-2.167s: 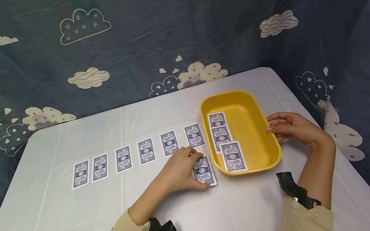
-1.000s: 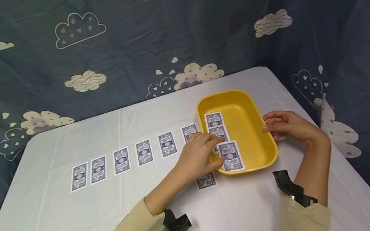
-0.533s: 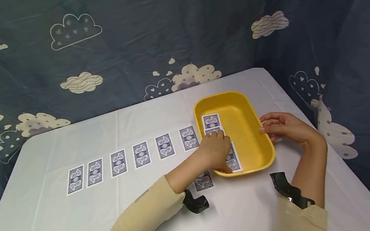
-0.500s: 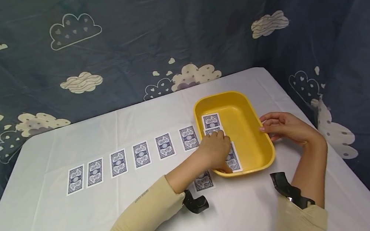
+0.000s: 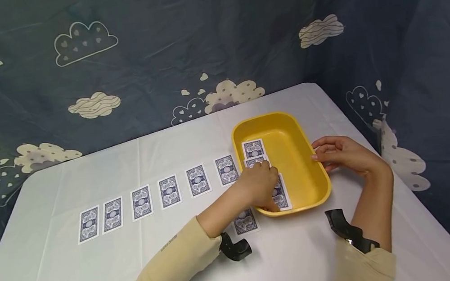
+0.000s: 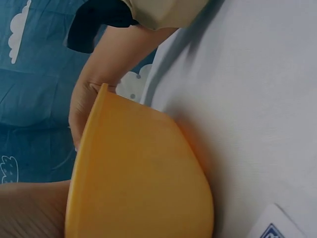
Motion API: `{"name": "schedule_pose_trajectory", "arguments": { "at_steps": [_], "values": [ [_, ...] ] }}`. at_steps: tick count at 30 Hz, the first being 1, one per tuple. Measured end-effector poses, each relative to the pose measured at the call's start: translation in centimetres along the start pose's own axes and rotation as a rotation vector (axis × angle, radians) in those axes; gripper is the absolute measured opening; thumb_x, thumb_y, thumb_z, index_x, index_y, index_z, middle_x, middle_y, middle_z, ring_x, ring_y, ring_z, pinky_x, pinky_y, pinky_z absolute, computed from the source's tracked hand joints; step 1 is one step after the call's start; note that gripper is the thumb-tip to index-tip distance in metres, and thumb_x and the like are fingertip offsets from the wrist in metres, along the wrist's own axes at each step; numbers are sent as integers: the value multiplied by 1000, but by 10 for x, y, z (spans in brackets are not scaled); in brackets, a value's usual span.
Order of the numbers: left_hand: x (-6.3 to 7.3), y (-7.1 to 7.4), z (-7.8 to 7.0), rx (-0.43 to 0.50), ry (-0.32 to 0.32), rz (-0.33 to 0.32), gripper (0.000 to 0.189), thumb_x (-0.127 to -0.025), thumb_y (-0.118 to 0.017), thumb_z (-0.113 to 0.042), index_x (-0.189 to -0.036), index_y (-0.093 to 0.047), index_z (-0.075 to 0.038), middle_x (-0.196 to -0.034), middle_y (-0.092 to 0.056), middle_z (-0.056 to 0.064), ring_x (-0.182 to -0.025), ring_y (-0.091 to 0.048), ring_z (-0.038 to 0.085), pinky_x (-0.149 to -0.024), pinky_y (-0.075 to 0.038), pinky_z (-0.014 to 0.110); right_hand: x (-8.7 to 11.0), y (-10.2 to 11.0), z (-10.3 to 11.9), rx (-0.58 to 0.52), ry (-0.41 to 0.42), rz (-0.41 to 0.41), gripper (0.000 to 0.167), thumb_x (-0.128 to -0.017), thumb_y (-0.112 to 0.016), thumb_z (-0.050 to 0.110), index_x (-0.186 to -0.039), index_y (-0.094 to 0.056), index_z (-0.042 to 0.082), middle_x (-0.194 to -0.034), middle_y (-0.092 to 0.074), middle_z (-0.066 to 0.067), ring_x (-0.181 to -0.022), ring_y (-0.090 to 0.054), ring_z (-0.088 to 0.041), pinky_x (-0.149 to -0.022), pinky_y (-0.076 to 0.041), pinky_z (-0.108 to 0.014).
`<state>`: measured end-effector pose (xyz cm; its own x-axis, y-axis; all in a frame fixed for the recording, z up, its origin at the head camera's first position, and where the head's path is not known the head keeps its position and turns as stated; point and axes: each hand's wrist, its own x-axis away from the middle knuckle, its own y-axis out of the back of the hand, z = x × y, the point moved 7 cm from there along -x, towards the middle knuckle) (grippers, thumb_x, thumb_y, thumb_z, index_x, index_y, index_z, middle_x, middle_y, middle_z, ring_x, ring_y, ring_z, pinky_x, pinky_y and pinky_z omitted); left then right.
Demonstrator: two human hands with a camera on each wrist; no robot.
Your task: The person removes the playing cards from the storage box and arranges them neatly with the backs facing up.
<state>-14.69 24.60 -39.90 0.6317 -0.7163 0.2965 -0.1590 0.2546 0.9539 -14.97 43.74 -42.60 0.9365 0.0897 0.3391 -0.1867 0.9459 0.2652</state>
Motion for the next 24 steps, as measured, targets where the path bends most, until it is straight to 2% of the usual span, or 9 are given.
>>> {"name": "schedule_pose_trajectory", "arguments": {
  "at_steps": [8,13,20,24],
  "values": [
    [9,13,7,29,-23,-17,77,-56,-74,-67,-111,-57,-16,-104,-51,0,-96,-49,16,-82,-47,35,-1,-2,4,-37,19,9,23,-90,-58,9,-111,-48,5,-86,-67,4,-72,-63,-15,-64,-54,-29],
    [21,30,14,49,-45,-46,89,-57,-72,-67,-125,-51,-13,-115,-51,2,-102,-48,17,-86,-47,34,-2,-3,5,-29,14,3,26,-89,-60,11,-111,-48,4,-85,-67,4,-71,-62,-15,-64,-54,-29],
    [51,60,36,133,-43,-131,91,-57,-74,-62,-128,-48,-11,-117,-50,3,-102,-46,17,-83,-45,33,0,-2,4,-10,-1,-3,29,-88,-62,15,-111,-47,6,-85,-67,6,-73,-62,-14,-65,-54,-29],
    [76,63,59,174,17,-154,94,-54,-77,-60,-128,-49,-9,-116,-51,4,-101,-46,18,-83,-44,35,1,-2,3,-14,9,7,27,-88,-61,14,-111,-48,7,-86,-67,6,-74,-63,-14,-66,-54,-29]
  ]
}}
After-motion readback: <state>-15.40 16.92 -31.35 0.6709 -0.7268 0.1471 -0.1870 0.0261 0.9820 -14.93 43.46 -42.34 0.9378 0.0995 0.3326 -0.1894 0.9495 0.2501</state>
